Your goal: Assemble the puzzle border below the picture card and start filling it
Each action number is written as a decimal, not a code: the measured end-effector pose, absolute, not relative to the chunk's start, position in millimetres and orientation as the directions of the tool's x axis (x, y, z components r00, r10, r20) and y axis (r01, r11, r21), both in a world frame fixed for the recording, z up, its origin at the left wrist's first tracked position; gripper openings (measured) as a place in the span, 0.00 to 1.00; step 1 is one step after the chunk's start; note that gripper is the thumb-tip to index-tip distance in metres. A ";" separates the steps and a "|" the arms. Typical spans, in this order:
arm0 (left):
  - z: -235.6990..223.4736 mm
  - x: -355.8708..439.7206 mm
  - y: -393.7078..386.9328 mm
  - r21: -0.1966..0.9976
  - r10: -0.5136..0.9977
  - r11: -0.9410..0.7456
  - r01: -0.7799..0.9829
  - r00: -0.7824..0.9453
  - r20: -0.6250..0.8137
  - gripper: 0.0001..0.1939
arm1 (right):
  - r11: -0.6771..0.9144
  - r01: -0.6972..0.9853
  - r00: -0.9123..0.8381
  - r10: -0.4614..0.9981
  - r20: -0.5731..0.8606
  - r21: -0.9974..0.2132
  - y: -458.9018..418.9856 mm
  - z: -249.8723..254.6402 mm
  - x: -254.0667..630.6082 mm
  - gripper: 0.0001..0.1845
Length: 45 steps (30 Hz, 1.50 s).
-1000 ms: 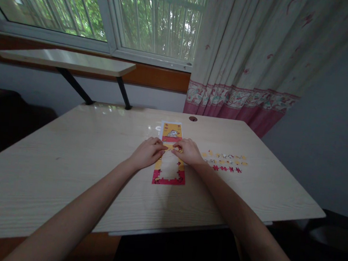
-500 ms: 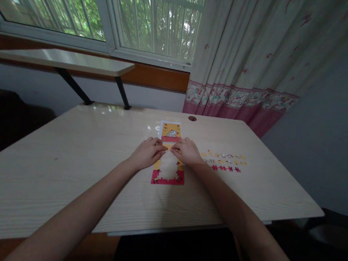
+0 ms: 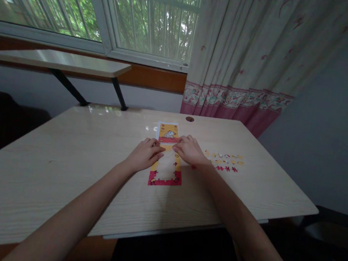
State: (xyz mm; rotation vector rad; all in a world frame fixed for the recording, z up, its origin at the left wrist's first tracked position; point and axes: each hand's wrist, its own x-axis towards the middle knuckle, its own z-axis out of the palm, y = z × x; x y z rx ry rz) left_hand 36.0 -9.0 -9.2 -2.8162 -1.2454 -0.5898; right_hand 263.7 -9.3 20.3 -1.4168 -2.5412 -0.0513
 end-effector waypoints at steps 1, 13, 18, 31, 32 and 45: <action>-9.4 35.2 -8.6 0.146 0.709 -0.687 0.712 0.613 0.349 0.17 | 0.527 0.845 -0.499 0.839 0.218 -0.090 -9.2 20.4 266.2 0.18; -11.0 29.9 -4.3 0.151 0.710 -0.687 0.711 0.612 0.348 0.21 | 0.624 0.762 -0.601 0.781 0.170 -0.174 -4.5 15.7 273.5 0.20; -4.3 10.0 2.7 0.161 0.700 -0.703 0.693 0.632 0.334 0.24 | 0.598 0.780 -0.585 0.801 0.123 -0.184 -4.3 22.5 296.3 0.31; -4.1 -3.8 7.8 0.149 0.740 -0.671 0.726 0.644 0.196 0.36 | 0.573 0.784 -0.582 0.812 0.040 -0.238 -5.3 21.5 299.3 0.35; -3.8 -3.8 7.7 0.147 0.735 -0.676 0.722 0.648 0.199 0.36 | 0.572 0.784 -0.581 0.813 0.042 -0.240 -5.4 21.1 299.5 0.35; -11.8 0.0 11.2 0.132 0.762 -0.635 0.761 0.589 0.269 0.27 | 0.386 0.729 -0.370 0.917 0.148 -0.565 2.1 46.2 358.6 0.17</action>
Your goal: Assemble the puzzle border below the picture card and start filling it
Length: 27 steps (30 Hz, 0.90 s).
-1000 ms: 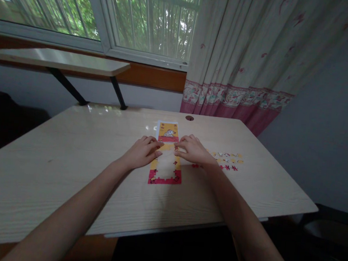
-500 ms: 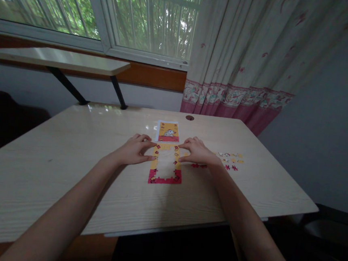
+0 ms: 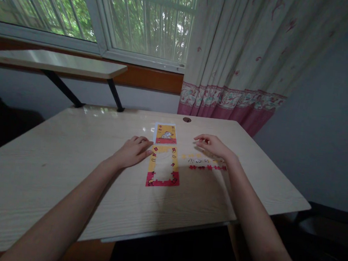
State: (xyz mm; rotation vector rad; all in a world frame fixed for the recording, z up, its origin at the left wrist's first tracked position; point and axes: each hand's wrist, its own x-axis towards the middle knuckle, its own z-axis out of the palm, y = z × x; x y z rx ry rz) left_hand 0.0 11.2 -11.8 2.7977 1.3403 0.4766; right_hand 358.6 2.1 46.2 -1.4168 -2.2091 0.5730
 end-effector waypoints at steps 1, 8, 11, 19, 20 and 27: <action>-13.0 0.1 11.7 0.123 0.764 -0.630 0.767 0.583 0.278 0.26 | 0.373 0.735 -0.355 0.923 0.147 -0.566 2.1 47.7 370.2 0.17; -17.0 5.7 10.3 0.115 0.808 -0.561 0.820 0.512 0.291 0.22 | 0.222 0.811 -0.198 0.975 0.102 -0.542 -14.1 39.0 434.1 0.20; -17.3 6.9 10.0 0.120 0.820 -0.546 0.829 0.500 0.278 0.22 | 0.177 0.819 -0.151 0.984 0.092 -0.545 -24.2 31.3 447.7 0.21; -17.2 6.5 10.6 0.091 0.827 -0.537 0.838 0.503 0.251 0.24 | 0.064 0.863 -0.020 0.995 0.093 -0.502 -35.8 31.7 485.7 0.19; -17.0 6.2 10.9 0.089 0.825 -0.540 0.837 0.506 0.252 0.24 | 0.054 0.864 -0.010 0.996 0.090 -0.501 -37.1 33.5 489.9 0.19; -16.0 3.7 12.9 0.109 0.796 -0.586 0.803 0.544 0.267 0.27 | 0.004 0.872 0.004 1.000 0.015 -0.490 -52.0 33.9 514.1 0.15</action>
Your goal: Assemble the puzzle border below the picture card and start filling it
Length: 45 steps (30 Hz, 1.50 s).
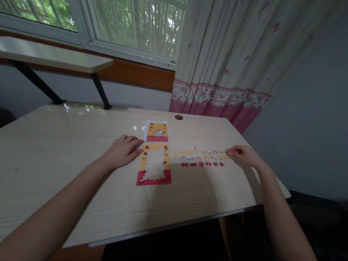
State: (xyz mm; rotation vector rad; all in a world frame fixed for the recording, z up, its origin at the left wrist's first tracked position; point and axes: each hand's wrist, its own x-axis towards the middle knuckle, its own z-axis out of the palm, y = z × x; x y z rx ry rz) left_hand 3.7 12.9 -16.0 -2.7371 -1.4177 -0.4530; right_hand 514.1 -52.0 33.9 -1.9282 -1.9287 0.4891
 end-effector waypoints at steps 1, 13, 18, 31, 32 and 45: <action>-16.4 3.3 13.3 0.105 0.795 -0.586 0.804 0.545 0.267 0.26 | -0.005 0.879 0.008 1.000 0.005 -0.477 -53.9 31.8 515.6 0.15; -20.7 0.2 17.7 0.113 0.795 -0.587 0.802 0.545 0.266 0.24 | 0.122 0.926 -0.141 0.990 -0.026 -0.358 -48.6 18.1 490.5 0.13; -20.8 0.3 17.1 0.113 0.795 -0.585 0.803 0.540 0.277 0.22 | 0.074 0.930 -0.132 0.981 -0.140 -0.360 -41.1 24.0 486.6 0.10; -5.4 13.4 5.0 0.241 0.741 -0.657 0.714 0.553 0.382 0.18 | 0.139 0.745 -0.208 0.978 -0.029 -0.652 -45.9 38.2 463.2 0.14; -2.6 16.7 2.1 0.281 0.735 -0.667 0.690 0.547 0.400 0.18 | 0.178 0.710 -0.222 0.975 0.024 -0.682 -44.4 42.0 450.5 0.16; 0.4 36.1 -8.6 0.854 0.915 -0.389 0.346 0.257 0.313 0.13 | 0.258 0.147 -0.375 0.908 0.187 -0.955 -0.5 23.6 231.6 0.10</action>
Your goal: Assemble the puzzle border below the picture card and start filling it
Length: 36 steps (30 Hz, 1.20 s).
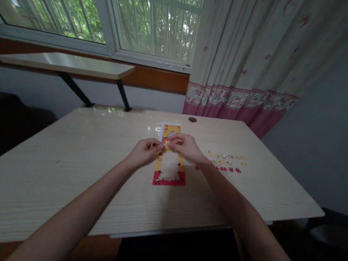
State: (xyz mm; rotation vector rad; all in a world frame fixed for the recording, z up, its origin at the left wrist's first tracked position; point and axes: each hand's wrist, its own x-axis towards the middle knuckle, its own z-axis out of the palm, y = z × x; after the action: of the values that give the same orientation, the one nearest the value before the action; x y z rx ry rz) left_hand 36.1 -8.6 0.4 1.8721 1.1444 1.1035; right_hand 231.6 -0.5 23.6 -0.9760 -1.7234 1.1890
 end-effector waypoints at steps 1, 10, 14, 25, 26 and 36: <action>-0.3 36.9 -8.1 0.869 0.919 -0.377 0.320 0.245 0.309 0.12 | 0.256 0.116 -0.372 0.907 0.197 -0.960 -0.7 19.4 227.3 0.10; 3.7 41.5 -11.9 0.909 0.923 -0.350 0.226 0.250 0.293 0.08 | 0.284 0.090 -0.277 0.928 0.250 -0.954 -5.2 -11.2 221.7 0.16; 3.9 42.5 -12.0 0.926 0.936 -0.311 0.212 0.235 0.261 0.08 | 0.379 0.203 -0.309 0.900 0.308 -0.903 -6.6 -8.0 224.4 0.15; 0.3 23.4 -2.4 0.583 0.841 -0.540 0.607 0.367 0.398 0.10 | 0.624 0.668 -0.486 0.778 0.398 -0.405 0.1 -8.7 236.7 0.11; -0.8 19.9 -0.4 0.508 0.822 -0.568 0.647 0.412 0.394 0.10 | 0.618 0.686 -0.504 0.785 0.361 -0.384 1.4 -11.4 236.3 0.11; -7.7 15.5 4.0 0.336 0.796 -0.598 0.727 0.491 0.353 0.12 | 0.560 0.759 -0.490 0.827 0.274 -0.332 -5.0 -8.5 230.4 0.14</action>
State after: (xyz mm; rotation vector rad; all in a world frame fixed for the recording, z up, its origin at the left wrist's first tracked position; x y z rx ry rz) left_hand 15.5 4.0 -7.7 2.5879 1.3308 0.7270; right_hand 230.4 -5.0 -8.5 -1.2876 -2.3960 0.2331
